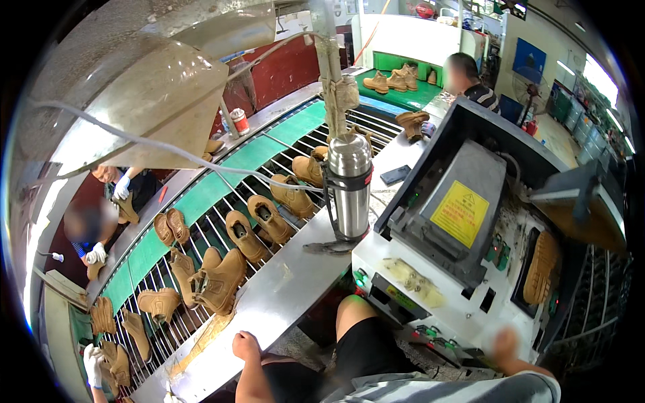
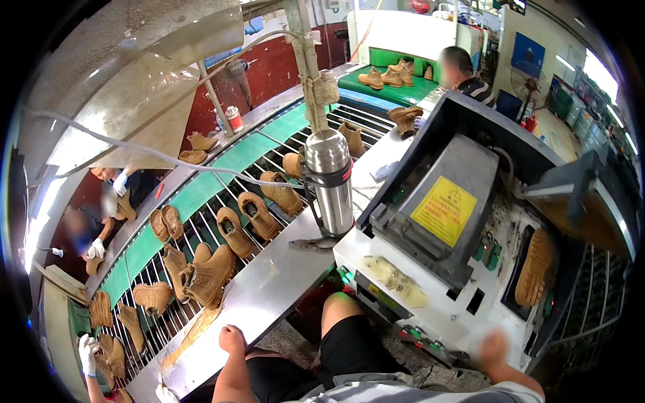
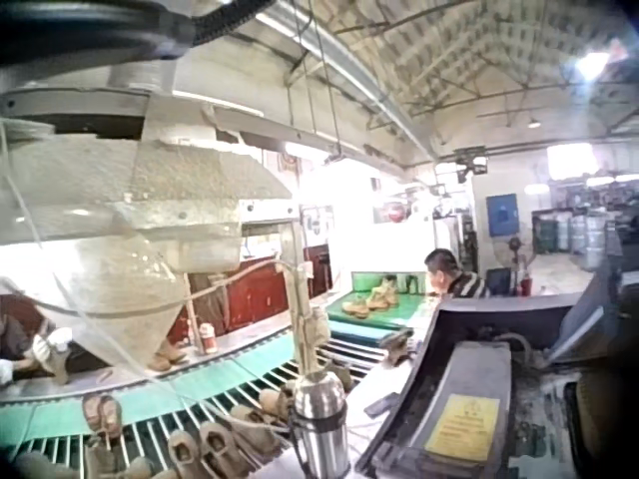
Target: The person picks up a boot from a conveyor belt, places it onto a machine to press the sole, activates the machine using green buttons, and returns the boot to the conveyor.
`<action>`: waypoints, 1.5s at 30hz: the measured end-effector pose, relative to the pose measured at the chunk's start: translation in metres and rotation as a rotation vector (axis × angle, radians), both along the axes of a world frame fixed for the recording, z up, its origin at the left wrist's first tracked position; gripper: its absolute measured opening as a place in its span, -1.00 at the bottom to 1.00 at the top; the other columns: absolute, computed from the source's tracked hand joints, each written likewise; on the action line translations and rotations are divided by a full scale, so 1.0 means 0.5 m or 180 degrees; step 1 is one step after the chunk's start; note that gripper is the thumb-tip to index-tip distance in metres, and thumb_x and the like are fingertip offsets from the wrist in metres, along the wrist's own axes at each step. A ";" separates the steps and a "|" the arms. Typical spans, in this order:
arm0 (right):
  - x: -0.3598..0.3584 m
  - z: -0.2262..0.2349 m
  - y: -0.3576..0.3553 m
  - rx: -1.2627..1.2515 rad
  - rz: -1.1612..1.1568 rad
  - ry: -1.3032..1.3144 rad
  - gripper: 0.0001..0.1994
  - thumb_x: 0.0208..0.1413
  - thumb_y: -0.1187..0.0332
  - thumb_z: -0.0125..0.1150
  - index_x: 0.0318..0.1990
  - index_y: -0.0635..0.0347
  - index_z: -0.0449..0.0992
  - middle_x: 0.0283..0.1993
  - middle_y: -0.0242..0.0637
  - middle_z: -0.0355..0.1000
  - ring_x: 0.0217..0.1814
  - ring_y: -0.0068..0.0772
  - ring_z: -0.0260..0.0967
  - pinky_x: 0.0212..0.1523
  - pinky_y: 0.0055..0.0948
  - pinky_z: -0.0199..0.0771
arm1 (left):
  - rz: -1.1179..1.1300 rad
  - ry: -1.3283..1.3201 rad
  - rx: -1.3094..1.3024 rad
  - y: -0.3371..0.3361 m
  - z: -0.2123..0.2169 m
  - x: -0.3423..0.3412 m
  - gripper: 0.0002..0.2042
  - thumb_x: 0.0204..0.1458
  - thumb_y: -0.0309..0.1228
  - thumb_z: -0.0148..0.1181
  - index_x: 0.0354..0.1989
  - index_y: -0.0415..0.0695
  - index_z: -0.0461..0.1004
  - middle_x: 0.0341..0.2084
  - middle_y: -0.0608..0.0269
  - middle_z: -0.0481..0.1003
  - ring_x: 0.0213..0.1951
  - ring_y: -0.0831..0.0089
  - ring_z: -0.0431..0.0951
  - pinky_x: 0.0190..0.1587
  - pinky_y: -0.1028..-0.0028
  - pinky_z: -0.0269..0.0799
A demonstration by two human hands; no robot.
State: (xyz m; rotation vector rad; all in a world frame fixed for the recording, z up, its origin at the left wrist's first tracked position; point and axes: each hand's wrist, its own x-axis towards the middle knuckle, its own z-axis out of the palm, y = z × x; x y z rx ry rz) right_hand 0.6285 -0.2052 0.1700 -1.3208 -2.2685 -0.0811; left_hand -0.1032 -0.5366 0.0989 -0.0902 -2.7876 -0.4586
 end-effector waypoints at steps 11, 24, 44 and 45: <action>-0.057 0.049 -0.031 0.0041 -0.1025 0.0471 -0.88 -0.16 0.48 0.19 -0.44 0.11 0.38 -0.49 -0.18 0.31 -0.41 -0.07 0.31 -0.40 -0.17 0.31 | -0.0525 0.0106 0.0470 -0.029 0.000 0.028 -0.67 0.08 -0.26 0.03 -0.62 -0.23 0.45 -0.60 -0.05 0.49 -0.49 -0.04 0.47 -0.40 0.08 0.34; 0.026 0.212 0.207 0.0033 -0.2574 0.0521 -0.19 -0.09 0.05 0.37 0.32 0.00 0.10 0.27 -0.03 0.17 0.30 0.10 0.12 0.21 -0.05 0.25 | -0.1206 0.0242 0.0913 -0.080 -0.084 0.024 -0.73 -0.07 -0.37 0.19 -0.73 -0.23 0.40 -0.66 -0.02 0.44 -0.47 0.01 0.44 -0.34 0.11 0.35; 0.079 0.244 0.439 -0.2019 -0.2269 0.0517 -0.16 -0.30 0.18 0.27 0.24 0.39 0.22 0.22 0.11 0.30 0.23 0.03 0.27 0.26 -0.28 0.23 | -0.0729 0.1011 0.0671 -0.069 -0.050 0.142 -0.79 -0.21 -0.44 0.22 -0.75 -0.14 0.32 -0.65 0.17 0.37 -0.46 0.10 0.37 -0.37 0.14 0.26; 0.102 0.248 0.460 -0.1907 -0.2272 0.0559 -0.20 -0.29 0.22 0.27 0.20 0.45 0.24 0.18 0.14 0.31 0.20 0.01 0.29 0.23 -0.33 0.26 | -0.0707 0.1042 0.0676 -0.067 -0.049 0.143 -0.79 -0.21 -0.44 0.22 -0.75 -0.13 0.32 -0.65 0.18 0.37 -0.46 0.11 0.37 -0.37 0.15 0.26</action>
